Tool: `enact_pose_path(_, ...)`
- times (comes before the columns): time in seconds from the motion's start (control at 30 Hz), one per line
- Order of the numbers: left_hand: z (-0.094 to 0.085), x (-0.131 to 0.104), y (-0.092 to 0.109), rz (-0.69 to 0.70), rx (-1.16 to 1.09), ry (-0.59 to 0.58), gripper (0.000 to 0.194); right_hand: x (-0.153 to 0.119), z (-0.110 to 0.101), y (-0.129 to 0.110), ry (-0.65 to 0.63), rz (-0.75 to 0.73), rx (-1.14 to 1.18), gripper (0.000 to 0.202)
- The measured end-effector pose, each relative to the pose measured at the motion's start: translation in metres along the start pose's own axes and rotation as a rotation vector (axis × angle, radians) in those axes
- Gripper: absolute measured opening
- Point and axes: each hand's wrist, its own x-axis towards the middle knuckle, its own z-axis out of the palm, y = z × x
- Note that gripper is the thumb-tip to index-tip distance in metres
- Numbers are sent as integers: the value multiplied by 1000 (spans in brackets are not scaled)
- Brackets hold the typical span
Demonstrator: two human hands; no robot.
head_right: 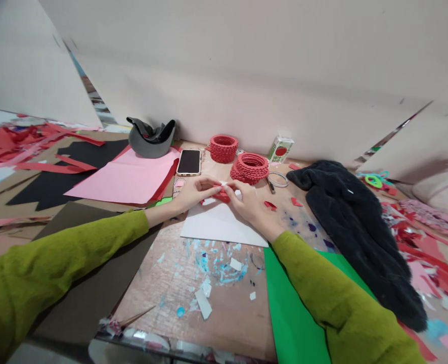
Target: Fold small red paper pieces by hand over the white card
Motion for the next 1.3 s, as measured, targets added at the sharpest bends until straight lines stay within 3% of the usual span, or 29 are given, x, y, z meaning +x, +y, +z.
enact_pose_path(0.27,-1,1,1,-37,64,-24,31,-1,2,3,11,3,23,17)
enact_pose_path(0.43,0,0,0,-74,-7,-61,33,0,1,2,14,19,37,17)
enact_pose_path(1.0,0,-1,0,-24,-62,-101,33,0,1,3,7,5,31,14)
enact_pose_path(1.3,0,-5,5,-20,70,-101,32,-2,3,8,26,-35,-63,11)
